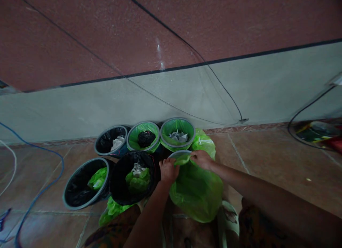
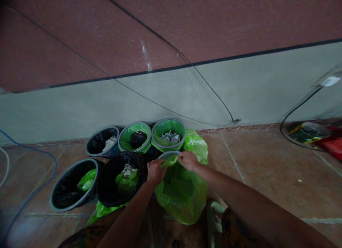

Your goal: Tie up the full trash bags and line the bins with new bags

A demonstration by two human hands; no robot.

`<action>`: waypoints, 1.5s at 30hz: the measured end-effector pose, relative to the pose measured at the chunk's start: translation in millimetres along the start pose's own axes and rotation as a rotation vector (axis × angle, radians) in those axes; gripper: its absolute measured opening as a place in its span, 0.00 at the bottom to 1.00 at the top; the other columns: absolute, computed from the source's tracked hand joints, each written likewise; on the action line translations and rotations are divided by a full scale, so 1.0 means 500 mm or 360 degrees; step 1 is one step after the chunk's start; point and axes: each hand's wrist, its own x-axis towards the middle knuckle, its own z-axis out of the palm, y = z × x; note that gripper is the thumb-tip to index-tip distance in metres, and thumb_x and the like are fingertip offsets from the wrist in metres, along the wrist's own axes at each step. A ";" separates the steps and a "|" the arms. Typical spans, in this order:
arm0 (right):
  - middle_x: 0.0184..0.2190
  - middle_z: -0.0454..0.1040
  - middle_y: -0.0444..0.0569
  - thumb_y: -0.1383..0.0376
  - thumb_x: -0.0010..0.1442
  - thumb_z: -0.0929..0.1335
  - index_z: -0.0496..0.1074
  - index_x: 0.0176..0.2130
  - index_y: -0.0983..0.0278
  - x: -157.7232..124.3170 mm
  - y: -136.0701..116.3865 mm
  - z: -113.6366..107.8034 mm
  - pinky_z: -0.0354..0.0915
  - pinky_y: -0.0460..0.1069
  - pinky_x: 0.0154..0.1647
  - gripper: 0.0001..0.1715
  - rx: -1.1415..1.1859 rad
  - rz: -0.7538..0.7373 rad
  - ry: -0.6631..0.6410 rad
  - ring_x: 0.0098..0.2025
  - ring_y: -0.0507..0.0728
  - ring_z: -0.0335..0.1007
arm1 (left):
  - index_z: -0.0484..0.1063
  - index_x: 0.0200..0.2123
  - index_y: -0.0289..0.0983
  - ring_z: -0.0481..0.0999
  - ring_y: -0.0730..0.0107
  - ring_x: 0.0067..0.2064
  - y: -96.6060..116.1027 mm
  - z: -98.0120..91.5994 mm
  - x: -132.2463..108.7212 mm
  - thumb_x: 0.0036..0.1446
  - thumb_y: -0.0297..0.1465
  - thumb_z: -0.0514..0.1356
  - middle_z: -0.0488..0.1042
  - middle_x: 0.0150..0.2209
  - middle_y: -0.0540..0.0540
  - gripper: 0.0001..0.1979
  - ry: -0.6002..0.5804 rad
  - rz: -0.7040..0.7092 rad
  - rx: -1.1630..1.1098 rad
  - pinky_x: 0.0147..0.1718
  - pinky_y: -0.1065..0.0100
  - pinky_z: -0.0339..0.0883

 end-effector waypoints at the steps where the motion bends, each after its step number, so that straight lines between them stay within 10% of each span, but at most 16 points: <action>1: 0.25 0.76 0.45 0.65 0.60 0.63 0.79 0.30 0.63 0.004 0.005 0.002 0.57 0.46 0.31 0.15 0.0072 -0.0023 0.0008 0.29 0.52 0.67 | 0.76 0.45 0.40 0.72 0.55 0.52 -0.001 -0.002 0.009 0.63 0.34 0.55 0.78 0.47 0.42 0.12 -0.0040 -0.0002 0.0024 0.56 0.54 0.56; 9: 0.26 0.76 0.45 0.67 0.55 0.66 0.79 0.32 0.66 0.037 0.014 0.016 0.60 0.46 0.31 0.12 0.0543 -0.0001 -0.0076 0.28 0.53 0.68 | 0.69 0.59 0.44 0.65 0.54 0.61 -0.002 -0.017 0.041 0.53 0.31 0.62 0.69 0.62 0.43 0.27 0.0118 0.0232 -0.0124 0.59 0.52 0.54; 13: 0.32 0.81 0.48 0.69 0.57 0.65 0.81 0.36 0.65 0.050 0.002 0.024 0.63 0.47 0.38 0.13 0.0373 -0.0175 -0.0065 0.35 0.55 0.73 | 0.76 0.49 0.43 0.72 0.59 0.55 0.014 -0.012 0.068 0.59 0.34 0.59 0.78 0.51 0.46 0.15 -0.0038 0.0343 -0.0246 0.62 0.53 0.52; 22: 0.33 0.81 0.53 0.72 0.55 0.67 0.81 0.33 0.66 0.052 0.059 0.005 0.61 0.46 0.37 0.11 -0.0072 0.0077 0.0076 0.36 0.56 0.74 | 0.80 0.37 0.36 0.76 0.71 0.37 -0.074 -0.009 0.104 0.60 0.30 0.58 0.81 0.36 0.47 0.10 -0.0105 0.0009 -0.0558 0.40 0.72 0.64; 31: 0.30 0.81 0.48 0.64 0.60 0.66 0.81 0.32 0.63 0.088 0.082 0.045 0.60 0.45 0.30 0.13 0.0127 0.0361 0.0135 0.31 0.53 0.73 | 0.81 0.36 0.33 0.75 0.72 0.34 -0.075 0.017 0.141 0.61 0.30 0.57 0.81 0.33 0.46 0.12 -0.0174 -0.0236 -0.0691 0.34 0.73 0.62; 45: 0.22 0.76 0.49 0.61 0.54 0.72 0.80 0.26 0.67 0.152 0.125 0.087 0.62 0.48 0.27 0.12 0.0464 0.0555 0.0151 0.26 0.56 0.71 | 0.82 0.43 0.39 0.80 0.65 0.44 -0.085 0.056 0.198 0.64 0.39 0.55 0.83 0.42 0.42 0.17 -0.0277 -0.0533 -0.0203 0.37 0.72 0.65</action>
